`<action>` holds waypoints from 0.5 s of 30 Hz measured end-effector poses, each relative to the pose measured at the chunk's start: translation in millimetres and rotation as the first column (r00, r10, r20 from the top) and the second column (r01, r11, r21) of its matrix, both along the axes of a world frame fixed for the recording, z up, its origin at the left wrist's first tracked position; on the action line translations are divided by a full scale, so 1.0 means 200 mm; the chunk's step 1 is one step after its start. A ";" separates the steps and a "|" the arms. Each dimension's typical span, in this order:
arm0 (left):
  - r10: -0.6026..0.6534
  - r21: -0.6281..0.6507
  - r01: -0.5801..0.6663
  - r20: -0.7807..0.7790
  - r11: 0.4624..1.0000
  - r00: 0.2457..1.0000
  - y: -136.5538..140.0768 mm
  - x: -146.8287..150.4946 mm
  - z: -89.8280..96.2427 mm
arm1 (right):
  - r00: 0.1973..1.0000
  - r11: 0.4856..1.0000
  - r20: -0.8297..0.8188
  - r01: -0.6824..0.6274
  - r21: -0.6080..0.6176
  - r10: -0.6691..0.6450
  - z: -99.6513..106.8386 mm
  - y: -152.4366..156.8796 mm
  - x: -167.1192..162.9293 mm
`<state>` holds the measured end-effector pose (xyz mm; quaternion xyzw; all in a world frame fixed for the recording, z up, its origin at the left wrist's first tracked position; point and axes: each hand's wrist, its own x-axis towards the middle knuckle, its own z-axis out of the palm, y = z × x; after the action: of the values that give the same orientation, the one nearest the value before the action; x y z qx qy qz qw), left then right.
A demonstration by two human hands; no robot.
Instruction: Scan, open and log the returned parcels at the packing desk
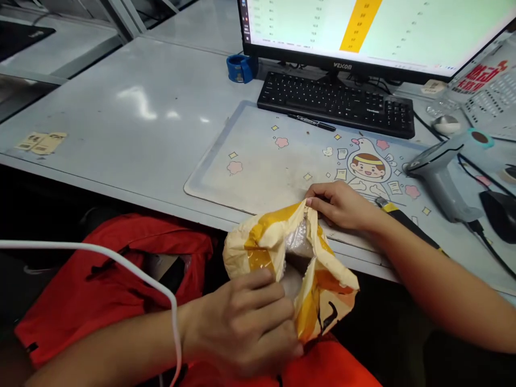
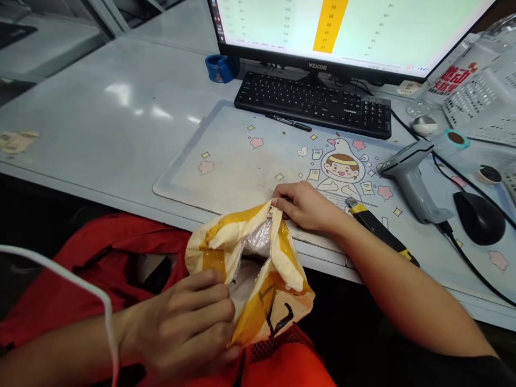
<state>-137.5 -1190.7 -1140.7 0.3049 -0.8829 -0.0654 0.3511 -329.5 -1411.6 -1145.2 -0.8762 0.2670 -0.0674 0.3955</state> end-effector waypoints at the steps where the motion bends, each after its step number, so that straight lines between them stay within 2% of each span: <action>1: 0.016 -0.008 -0.015 0.037 1.000 0.999 0.00 0.01 0.01 | 1.000 1.000 0.004 0.000 -0.010 0.000 0.00 0.00 0.01; 3: 0.060 -0.060 -0.053 0.127 0.997 0.990 -0.02 0.03 0.04 | 1.000 1.000 0.017 -0.008 -0.001 0.008 0.00 0.01 0.01; 6: 0.117 -0.171 -0.082 0.206 0.982 0.972 -0.05 0.05 0.06 | 0.999 0.994 0.033 -0.016 0.104 0.012 0.06 0.02 0.00; 8: 0.139 -0.221 -0.090 0.216 0.971 0.966 -0.07 0.05 0.07 | 0.998 0.986 0.019 -0.059 0.157 0.057 0.14 0.05 -0.02; 10: 0.141 -0.248 -0.080 0.238 0.965 0.961 -0.08 0.05 0.08 | 0.989 0.982 -0.049 -0.131 0.136 0.139 0.24 0.10 -0.03; 11: 0.140 -0.265 -0.071 0.251 0.962 0.958 -0.09 0.04 0.08 | 0.980 0.983 -0.101 -0.162 0.081 0.170 0.29 0.14 -0.03; 13: 0.152 -0.299 -0.066 0.276 0.952 0.949 -0.10 0.03 0.09 | 0.961 0.974 -0.223 -0.193 -0.122 0.162 0.36 0.24 -0.01; 15: 0.210 -0.328 -0.107 0.293 0.938 0.933 -0.09 0.01 0.11 | 0.938 0.912 -0.335 -0.208 -0.353 0.084 0.40 0.35 0.04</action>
<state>-134.6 -1209.6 -1119.2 0.3242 -0.8999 0.1524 0.2486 -320.9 -1341.0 -1065.6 -0.9536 0.2410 0.0514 0.1733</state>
